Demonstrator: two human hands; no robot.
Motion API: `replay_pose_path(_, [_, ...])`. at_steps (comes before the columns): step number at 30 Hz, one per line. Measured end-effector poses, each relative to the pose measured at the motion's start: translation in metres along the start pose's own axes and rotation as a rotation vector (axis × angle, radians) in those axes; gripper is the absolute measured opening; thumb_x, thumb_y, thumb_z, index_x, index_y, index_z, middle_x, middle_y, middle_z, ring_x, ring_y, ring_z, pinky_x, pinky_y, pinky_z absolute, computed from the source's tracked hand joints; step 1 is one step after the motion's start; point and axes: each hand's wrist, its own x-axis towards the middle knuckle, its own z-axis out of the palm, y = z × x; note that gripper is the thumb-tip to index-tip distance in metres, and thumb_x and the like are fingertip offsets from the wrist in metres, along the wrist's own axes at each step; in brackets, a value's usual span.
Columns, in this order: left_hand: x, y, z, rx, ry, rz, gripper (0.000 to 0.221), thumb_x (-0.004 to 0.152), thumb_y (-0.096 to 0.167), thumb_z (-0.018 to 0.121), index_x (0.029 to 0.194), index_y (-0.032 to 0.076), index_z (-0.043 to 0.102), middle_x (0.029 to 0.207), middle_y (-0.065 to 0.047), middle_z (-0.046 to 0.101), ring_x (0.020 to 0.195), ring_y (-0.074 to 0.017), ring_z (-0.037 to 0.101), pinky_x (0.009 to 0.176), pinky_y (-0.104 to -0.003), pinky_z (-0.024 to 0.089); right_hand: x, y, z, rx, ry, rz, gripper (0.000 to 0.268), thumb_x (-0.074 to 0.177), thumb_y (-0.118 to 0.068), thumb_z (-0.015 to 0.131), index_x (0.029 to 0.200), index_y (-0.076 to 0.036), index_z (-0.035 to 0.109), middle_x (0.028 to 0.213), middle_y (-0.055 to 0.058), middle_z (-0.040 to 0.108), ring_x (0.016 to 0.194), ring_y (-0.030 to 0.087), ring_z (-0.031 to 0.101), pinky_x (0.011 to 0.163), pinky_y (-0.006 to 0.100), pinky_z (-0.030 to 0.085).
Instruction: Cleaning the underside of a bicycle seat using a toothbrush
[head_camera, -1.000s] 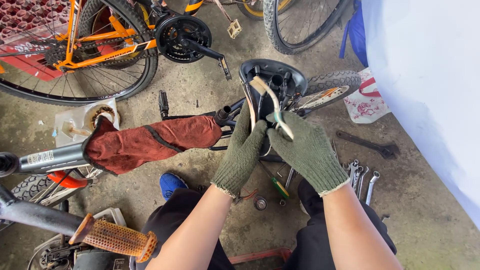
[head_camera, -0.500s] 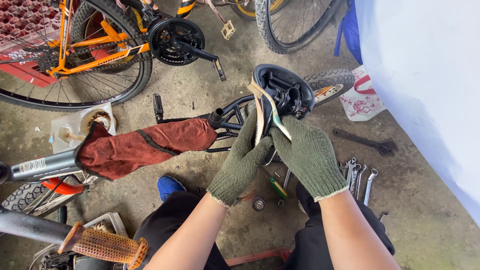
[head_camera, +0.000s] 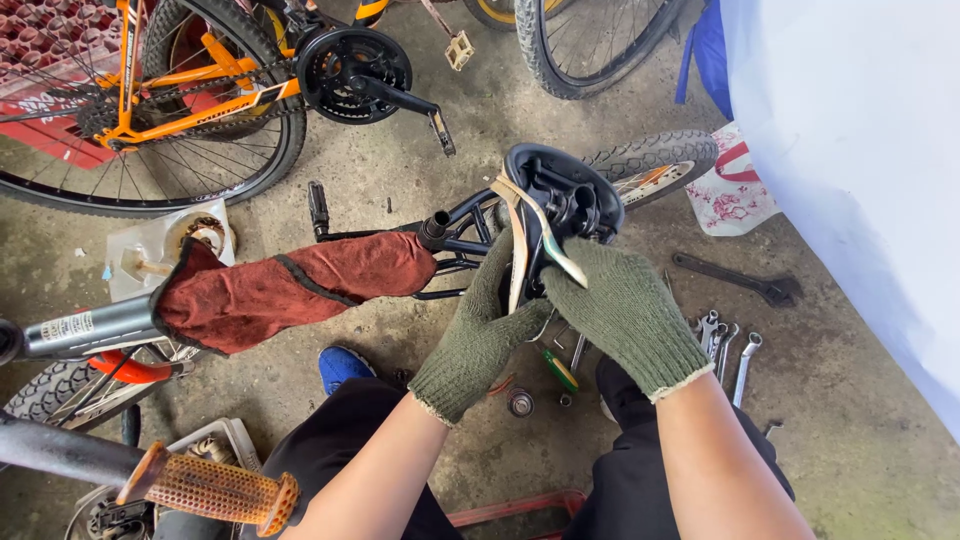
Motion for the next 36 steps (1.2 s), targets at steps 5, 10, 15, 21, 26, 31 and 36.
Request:
replay_pose_path(5, [0.001, -0.016, -0.013, -0.016, 0.018, -0.031, 0.089, 0.083, 0.008, 0.082, 0.159, 0.013, 0.038, 0.152, -0.018, 0.053, 0.135, -0.0263, 0.054, 0.111, -0.044, 0.049, 0.007, 0.015, 0.024, -0.03, -0.06, -0.05, 0.026, 0.089, -0.033, 0.065, 0.096, -0.008, 0.069, 0.092, 0.012, 0.074, 0.081, 0.035, 0.07, 0.072, 0.046, 0.054])
replay_pose_path(10, [0.003, -0.018, -0.014, -0.044, 0.034, 0.013, 0.087, 0.083, 0.008, 0.083, 0.159, 0.01, 0.039, 0.152, -0.021, 0.053, 0.135, -0.0285, 0.054, 0.11, -0.045, 0.049, 0.012, 0.001, 0.026, -0.025, -0.067, 0.039, 0.028, 0.09, -0.034, 0.064, 0.098, -0.007, 0.067, 0.094, 0.014, 0.072, 0.082, 0.035, 0.07, 0.074, 0.046, 0.055])
replay_pose_path(15, [0.004, -0.009, -0.012, -0.136, 0.084, -0.004, 0.087, 0.082, 0.007, 0.082, 0.158, 0.011, 0.04, 0.149, -0.018, 0.056, 0.134, -0.0278, 0.055, 0.109, -0.044, 0.05, 0.012, -0.012, 0.024, 0.008, 0.046, 0.046, 0.026, 0.092, -0.03, 0.064, 0.099, -0.006, 0.067, 0.092, 0.013, 0.073, 0.078, 0.035, 0.07, 0.07, 0.046, 0.054])
replay_pose_path(21, [0.003, -0.001, -0.006, -0.085, 0.168, -0.005, 0.087, 0.08, 0.008, 0.084, 0.156, 0.008, 0.042, 0.144, -0.019, 0.061, 0.131, -0.0295, 0.06, 0.11, -0.045, 0.051, 0.026, 0.009, 0.059, 0.067, 0.178, 0.146, 0.043, 0.069, -0.052, 0.092, 0.094, -0.017, 0.084, 0.089, 0.012, 0.077, 0.092, 0.032, 0.073, 0.089, 0.039, 0.055])
replay_pose_path(26, [-0.005, 0.015, 0.008, -0.074, 0.203, 0.052, 0.077, 0.086, 0.002, 0.071, 0.157, -0.001, 0.04, 0.149, -0.018, 0.056, 0.137, -0.0206, 0.047, 0.117, -0.032, 0.038, 0.05, 0.032, 0.059, 0.0, -0.329, 0.341, 0.047, 0.06, -0.073, 0.078, 0.099, -0.046, 0.074, 0.092, -0.014, 0.076, 0.095, 0.008, 0.074, 0.089, 0.024, 0.056])
replay_pose_path(31, [0.005, -0.018, -0.016, -0.145, 0.142, 0.063, 0.089, 0.077, 0.008, 0.087, 0.156, 0.01, 0.045, 0.145, -0.017, 0.061, 0.134, -0.0272, 0.058, 0.111, -0.042, 0.049, 0.037, -0.006, 0.015, 0.0, -0.515, 0.22, 0.055, 0.073, -0.057, 0.077, 0.122, -0.033, 0.079, 0.104, -0.005, 0.081, 0.109, 0.004, 0.073, 0.098, 0.009, 0.046])
replay_pose_path(36, [0.003, -0.001, -0.008, -0.138, 0.152, 0.029, 0.092, 0.078, 0.008, 0.085, 0.158, 0.007, 0.039, 0.144, -0.019, 0.06, 0.131, -0.0272, 0.059, 0.11, -0.044, 0.049, 0.018, -0.017, 0.031, 0.043, 0.108, 0.077, 0.027, 0.088, -0.03, 0.072, 0.1, -0.007, 0.064, 0.088, 0.014, 0.073, 0.073, 0.032, 0.07, 0.064, 0.043, 0.056])
